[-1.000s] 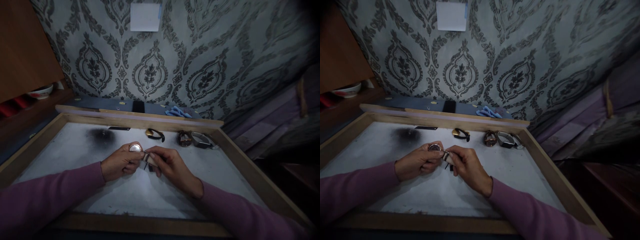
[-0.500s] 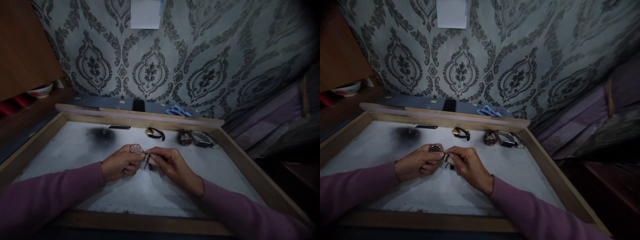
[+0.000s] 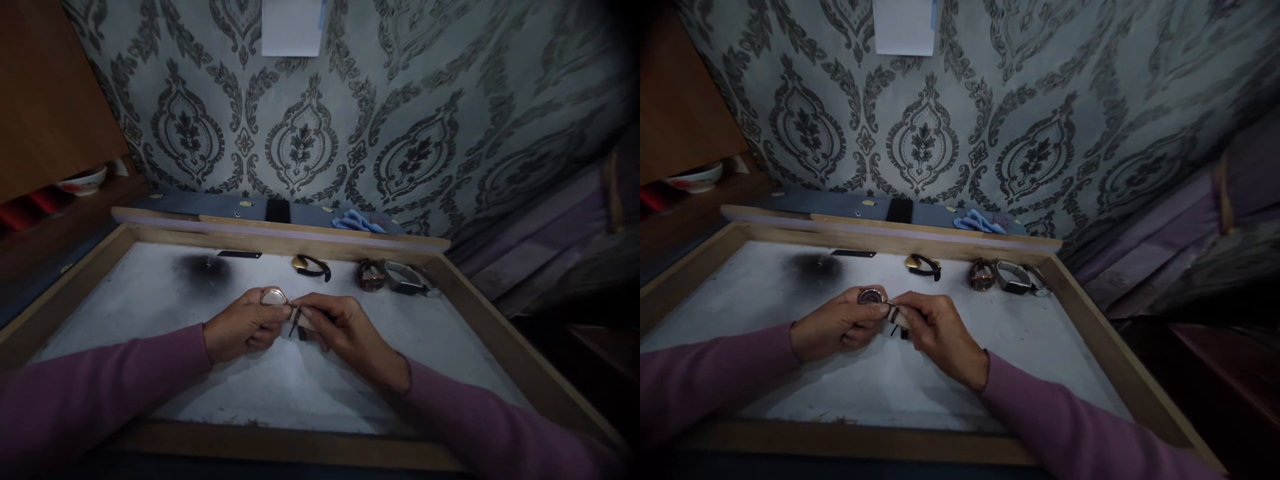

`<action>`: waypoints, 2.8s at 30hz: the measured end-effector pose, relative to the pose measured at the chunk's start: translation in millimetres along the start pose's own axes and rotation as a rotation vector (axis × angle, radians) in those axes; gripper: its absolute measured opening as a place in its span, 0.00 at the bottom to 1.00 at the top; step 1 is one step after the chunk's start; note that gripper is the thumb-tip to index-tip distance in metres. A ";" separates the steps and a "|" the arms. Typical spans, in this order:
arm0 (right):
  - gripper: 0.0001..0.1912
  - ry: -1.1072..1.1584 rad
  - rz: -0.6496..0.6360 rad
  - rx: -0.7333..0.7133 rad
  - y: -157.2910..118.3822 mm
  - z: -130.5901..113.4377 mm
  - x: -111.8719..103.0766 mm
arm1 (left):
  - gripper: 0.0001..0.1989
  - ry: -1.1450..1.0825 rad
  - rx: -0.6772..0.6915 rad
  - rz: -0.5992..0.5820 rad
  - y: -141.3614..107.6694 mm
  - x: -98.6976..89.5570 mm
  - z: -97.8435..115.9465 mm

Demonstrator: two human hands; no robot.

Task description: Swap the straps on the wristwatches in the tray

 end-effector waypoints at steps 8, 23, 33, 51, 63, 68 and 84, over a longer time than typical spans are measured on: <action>0.14 0.046 -0.002 0.064 -2.5 5.6 1.1 | 0.16 0.017 -0.007 -0.020 0.4 1.4 3.6; 0.15 0.005 0.005 0.085 -3.7 5.6 0.1 | 0.14 0.032 -0.046 -0.013 -1.7 4.3 6.7; 0.15 -0.017 -0.001 0.036 -3.6 1.7 0.4 | 0.13 0.001 -0.073 -0.036 -1.9 5.1 2.7; 0.14 -0.065 0.012 -0.002 -2.9 -4.5 -0.9 | 0.14 0.000 -0.057 -0.043 -2.2 4.9 4.9; 0.15 -0.055 -0.006 0.008 -2.9 -3.3 -1.0 | 0.14 0.004 -0.059 -0.025 -1.1 2.6 3.9; 0.15 -0.055 -0.010 0.045 -2.5 0.4 -1.9 | 0.13 0.007 -0.056 -0.015 -1.6 2.8 5.5; 0.16 -0.058 0.033 0.058 -0.4 10.9 -6.5 | 0.09 0.039 -0.028 0.028 1.6 -2.6 7.2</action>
Point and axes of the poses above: each hand's wrist, its own y-axis towards the middle knuckle, its own x-axis out of the palm, z = x × y, the point moved 10 cm from there along y, towards the middle knuckle, and after that the axes turned 5 degrees about -x, right-handed, at the moved point
